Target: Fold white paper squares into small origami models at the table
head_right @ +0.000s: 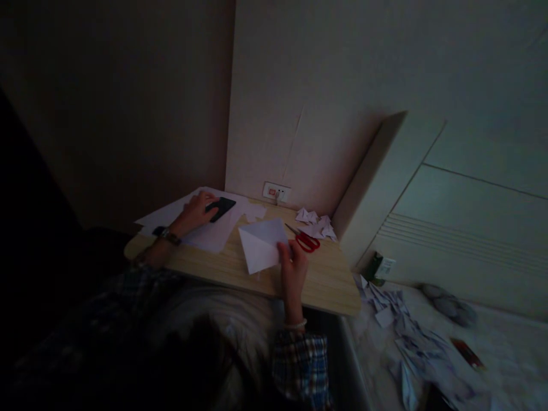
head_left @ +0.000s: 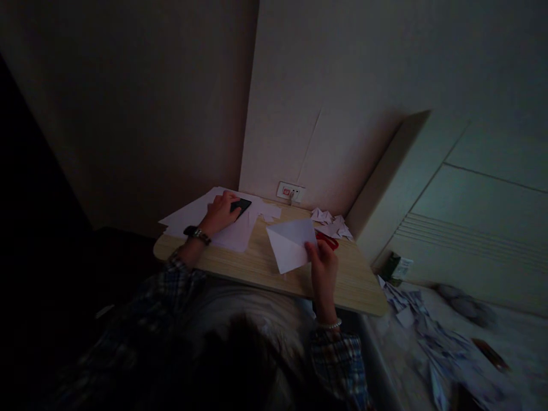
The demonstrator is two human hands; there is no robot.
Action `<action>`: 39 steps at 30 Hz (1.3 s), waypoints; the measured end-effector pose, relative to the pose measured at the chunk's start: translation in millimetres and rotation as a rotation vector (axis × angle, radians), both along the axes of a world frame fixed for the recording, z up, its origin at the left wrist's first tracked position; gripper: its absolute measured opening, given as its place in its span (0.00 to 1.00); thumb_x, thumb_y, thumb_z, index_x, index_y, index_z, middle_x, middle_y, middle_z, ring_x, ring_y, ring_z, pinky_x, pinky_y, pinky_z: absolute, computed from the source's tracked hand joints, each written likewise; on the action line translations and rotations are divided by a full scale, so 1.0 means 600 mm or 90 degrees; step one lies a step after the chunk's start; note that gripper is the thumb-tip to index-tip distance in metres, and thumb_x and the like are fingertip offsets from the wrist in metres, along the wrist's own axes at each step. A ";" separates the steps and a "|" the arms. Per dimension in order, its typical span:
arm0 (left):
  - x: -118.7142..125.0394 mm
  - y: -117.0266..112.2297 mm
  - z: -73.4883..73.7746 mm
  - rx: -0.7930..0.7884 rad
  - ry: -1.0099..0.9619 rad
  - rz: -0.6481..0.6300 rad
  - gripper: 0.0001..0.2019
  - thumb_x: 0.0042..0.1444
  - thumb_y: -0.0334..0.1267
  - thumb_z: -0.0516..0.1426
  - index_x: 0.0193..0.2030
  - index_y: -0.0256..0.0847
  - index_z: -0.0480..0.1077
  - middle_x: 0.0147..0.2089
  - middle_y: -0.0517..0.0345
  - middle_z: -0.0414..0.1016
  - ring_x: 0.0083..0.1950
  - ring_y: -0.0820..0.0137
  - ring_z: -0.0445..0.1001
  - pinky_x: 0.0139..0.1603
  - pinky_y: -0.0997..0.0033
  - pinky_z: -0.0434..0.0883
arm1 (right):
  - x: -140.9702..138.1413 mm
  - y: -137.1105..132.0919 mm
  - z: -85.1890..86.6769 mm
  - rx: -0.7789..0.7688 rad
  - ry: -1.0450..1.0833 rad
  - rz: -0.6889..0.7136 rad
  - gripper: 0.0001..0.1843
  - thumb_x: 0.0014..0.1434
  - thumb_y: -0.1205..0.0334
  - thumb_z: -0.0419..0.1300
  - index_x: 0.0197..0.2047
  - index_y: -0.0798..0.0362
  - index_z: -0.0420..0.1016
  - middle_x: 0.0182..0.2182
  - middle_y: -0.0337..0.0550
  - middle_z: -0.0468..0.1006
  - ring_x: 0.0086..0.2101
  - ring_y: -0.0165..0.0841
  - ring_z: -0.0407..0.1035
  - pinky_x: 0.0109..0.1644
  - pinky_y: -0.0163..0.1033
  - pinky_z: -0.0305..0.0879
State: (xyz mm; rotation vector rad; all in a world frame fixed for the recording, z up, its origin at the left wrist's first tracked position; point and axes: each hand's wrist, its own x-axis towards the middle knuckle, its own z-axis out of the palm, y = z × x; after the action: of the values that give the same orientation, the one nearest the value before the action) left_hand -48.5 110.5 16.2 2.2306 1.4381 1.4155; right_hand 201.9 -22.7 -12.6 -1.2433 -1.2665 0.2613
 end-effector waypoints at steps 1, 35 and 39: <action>-0.001 0.021 0.004 -0.020 0.021 0.014 0.16 0.48 0.34 0.58 0.45 0.32 0.68 0.51 0.41 0.73 0.56 0.51 0.67 0.54 0.52 0.62 | 0.000 0.001 -0.002 -0.002 0.005 0.010 0.15 0.55 0.51 0.58 0.28 0.55 0.70 0.22 0.35 0.66 0.25 0.28 0.57 0.27 0.33 0.51; 0.097 -0.140 -0.044 -0.383 -0.650 -0.332 0.16 0.41 0.43 0.67 0.37 0.37 0.76 0.35 0.54 0.81 0.35 0.66 0.77 0.36 0.71 0.72 | -0.043 0.006 -0.018 -0.033 0.031 0.162 0.11 0.57 0.57 0.56 0.43 0.51 0.69 0.34 0.42 0.77 0.32 0.34 0.68 0.35 0.37 0.65; 0.103 -0.144 -0.048 -0.369 -0.628 -0.309 0.17 0.40 0.44 0.67 0.35 0.34 0.76 0.35 0.52 0.81 0.35 0.65 0.76 0.37 0.70 0.71 | -0.041 0.012 -0.025 -0.028 0.039 0.165 0.09 0.58 0.58 0.54 0.41 0.51 0.69 0.31 0.41 0.75 0.30 0.33 0.66 0.34 0.36 0.64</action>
State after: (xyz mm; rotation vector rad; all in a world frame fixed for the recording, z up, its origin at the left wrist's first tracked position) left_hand 13.4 24.3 -12.9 1.1092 0.7393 1.3512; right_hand 177.3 -15.6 -27.4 -1.0978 -1.3745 0.5130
